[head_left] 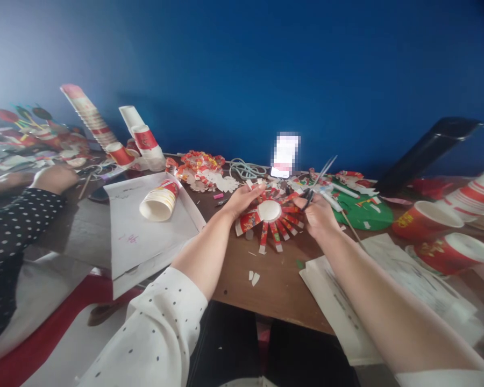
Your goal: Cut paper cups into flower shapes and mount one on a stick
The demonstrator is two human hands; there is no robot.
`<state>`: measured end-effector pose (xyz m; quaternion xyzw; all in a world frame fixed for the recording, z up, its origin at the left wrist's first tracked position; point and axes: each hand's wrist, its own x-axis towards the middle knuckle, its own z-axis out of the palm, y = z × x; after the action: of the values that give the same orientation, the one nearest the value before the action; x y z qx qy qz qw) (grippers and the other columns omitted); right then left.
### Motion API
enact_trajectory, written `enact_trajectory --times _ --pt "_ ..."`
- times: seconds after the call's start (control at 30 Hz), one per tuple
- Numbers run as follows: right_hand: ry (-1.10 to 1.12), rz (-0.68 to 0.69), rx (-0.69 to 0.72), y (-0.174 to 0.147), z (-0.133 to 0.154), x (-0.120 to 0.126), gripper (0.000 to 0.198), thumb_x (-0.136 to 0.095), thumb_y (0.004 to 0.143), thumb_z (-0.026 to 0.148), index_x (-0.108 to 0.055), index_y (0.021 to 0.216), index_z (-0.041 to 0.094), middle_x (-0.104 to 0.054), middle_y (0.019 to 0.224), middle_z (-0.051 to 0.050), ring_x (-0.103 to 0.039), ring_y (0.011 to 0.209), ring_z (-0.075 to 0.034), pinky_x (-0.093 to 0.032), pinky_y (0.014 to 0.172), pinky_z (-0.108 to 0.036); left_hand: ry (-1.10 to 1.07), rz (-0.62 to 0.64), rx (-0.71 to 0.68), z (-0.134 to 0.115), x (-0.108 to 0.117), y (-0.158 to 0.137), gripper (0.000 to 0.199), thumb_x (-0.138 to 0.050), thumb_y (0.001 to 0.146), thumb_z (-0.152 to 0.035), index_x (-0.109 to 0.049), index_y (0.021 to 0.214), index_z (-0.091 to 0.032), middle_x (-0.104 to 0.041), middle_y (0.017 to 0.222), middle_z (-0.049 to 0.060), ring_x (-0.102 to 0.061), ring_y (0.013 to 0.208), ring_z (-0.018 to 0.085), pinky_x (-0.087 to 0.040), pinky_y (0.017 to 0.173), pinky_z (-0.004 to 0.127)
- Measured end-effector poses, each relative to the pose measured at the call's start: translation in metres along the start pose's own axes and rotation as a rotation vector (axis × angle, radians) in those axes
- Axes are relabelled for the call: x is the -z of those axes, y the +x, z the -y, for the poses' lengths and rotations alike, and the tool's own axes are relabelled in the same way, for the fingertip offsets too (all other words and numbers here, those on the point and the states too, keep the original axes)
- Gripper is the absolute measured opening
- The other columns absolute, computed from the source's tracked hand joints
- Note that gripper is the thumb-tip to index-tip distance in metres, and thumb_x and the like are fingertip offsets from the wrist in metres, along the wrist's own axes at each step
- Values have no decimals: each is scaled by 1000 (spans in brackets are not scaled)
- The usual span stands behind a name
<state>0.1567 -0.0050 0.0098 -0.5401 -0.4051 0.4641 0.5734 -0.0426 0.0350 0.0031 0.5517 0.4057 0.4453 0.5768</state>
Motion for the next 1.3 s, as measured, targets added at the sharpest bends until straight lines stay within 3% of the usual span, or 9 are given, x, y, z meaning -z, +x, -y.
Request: enact_trajectory --times 0.1,0.17,0.33,0.57,0.77,0.97,1.13,1.2,1.3 --pt "42 -180 60 8 -1 7 40 -78 53 36 -48 76 24 -63 68 -1 -64 67 -22 -52 50 -32 98 -113 -70 1 1 4 45 -61 74 -59 -67 90 -18 -68 76 3 -63 79 19 -47 75 30" --pt "45 -196 78 12 -2 12 41 -78 53 39 -47 76 25 -64 69 -2 -64 67 -23 -52 49 -33 147 -126 -94 3 1 5 42 -61 75 -58 -67 89 -18 -67 76 2 -62 79 18 -47 75 29" --pt "-89 -3 -32 12 -4 20 37 -79 56 41 -52 76 25 -64 66 -2 -64 63 -23 -50 51 -34 127 -84 -103 10 -1 10 38 -71 70 -41 -68 99 -16 -69 83 4 -62 83 18 -45 79 29" --pt "-351 64 172 0 -1 8 36 -81 56 38 -60 78 19 -63 64 0 -60 63 -18 -47 59 -29 -6 -10 -146 13 -9 11 47 -71 69 -33 -64 112 -15 -70 89 4 -62 78 16 -46 78 29" --pt "-176 312 192 -10 6 -6 42 -83 55 37 -59 84 18 -68 78 -3 -63 72 -20 -51 71 -33 214 -190 -236 2 -14 3 36 -66 75 -35 -68 107 -18 -70 89 3 -61 80 16 -45 78 28" --pt "-213 84 184 -7 0 -8 46 -81 55 36 -54 87 19 -66 78 -3 -62 71 -19 -50 69 -33 208 -155 -332 -2 -19 0 37 -64 78 -34 -66 111 -18 -69 95 4 -61 88 17 -44 84 28" --pt "-299 -232 264 0 5 2 42 -78 58 34 -48 84 20 -62 78 -3 -59 70 -17 -48 64 -29 292 -354 -455 -2 -17 -3 39 -56 85 -39 -58 119 -22 -62 113 8 -56 102 18 -40 89 28" --pt "-324 -359 285 3 8 9 40 -75 61 36 -46 84 20 -61 82 -4 -58 72 -16 -47 65 -28 439 -358 -477 -4 -19 -7 32 -51 87 -42 -62 108 -20 -62 109 9 -56 100 19 -40 87 28" --pt "-353 -472 311 4 13 16 36 -70 66 38 -44 84 21 -60 85 -5 -57 75 -16 -47 67 -28 704 -211 -444 -7 -29 -13 40 -42 90 -49 -65 78 -18 -64 82 8 -58 84 20 -40 77 28"
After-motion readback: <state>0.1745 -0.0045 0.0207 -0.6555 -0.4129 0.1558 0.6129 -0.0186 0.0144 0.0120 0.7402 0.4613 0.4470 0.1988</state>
